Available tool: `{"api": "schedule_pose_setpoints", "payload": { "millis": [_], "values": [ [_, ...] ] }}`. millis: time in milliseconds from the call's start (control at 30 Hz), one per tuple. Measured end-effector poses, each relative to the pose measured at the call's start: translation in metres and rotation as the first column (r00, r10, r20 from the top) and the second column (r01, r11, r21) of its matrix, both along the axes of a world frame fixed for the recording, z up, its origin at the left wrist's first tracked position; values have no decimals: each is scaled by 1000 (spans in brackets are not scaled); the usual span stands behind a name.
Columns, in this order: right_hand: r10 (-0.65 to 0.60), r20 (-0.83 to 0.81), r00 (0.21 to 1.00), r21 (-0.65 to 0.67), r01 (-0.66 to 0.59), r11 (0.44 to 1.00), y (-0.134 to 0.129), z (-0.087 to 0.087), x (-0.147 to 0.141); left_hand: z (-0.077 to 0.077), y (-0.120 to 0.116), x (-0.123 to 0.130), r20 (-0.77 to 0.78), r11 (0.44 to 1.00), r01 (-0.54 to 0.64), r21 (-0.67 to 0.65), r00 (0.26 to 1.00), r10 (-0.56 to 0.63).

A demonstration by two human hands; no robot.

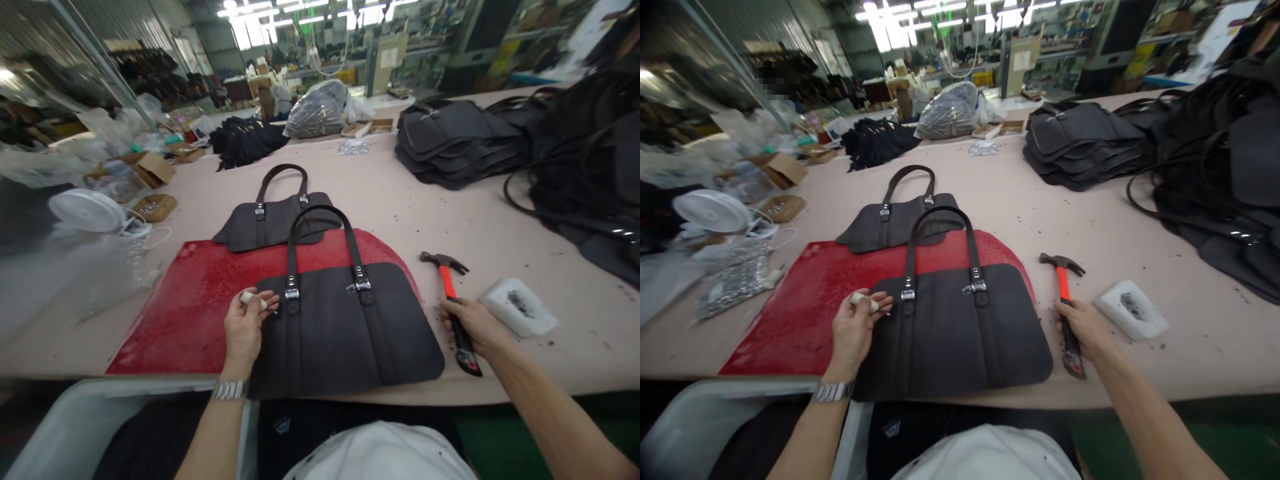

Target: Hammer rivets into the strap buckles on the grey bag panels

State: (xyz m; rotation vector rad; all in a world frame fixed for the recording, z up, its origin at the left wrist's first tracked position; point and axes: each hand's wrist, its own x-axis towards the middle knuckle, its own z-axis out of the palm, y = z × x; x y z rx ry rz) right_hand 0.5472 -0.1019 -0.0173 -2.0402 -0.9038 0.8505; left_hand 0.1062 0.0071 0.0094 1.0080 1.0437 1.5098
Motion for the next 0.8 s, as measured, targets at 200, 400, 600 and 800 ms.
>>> {"api": "schedule_pose_setpoints", "payload": {
  "millis": [200,400,600,800],
  "values": [
    [-27,-546,837,36,56,998,-8,1,-27,-19,22,30,17,994,105,39,994,-105],
    [-111,-686,719,14,166,986,-5,0,-29,-26,21,30,-38,995,91,35,995,-90],
    [-145,-693,706,24,224,974,-4,9,-36,-17,20,34,-146,998,49,43,988,-43],
    [-61,-696,715,198,273,941,11,55,-54,-11,21,28,-581,963,209,169,811,-74]
  ]
}}
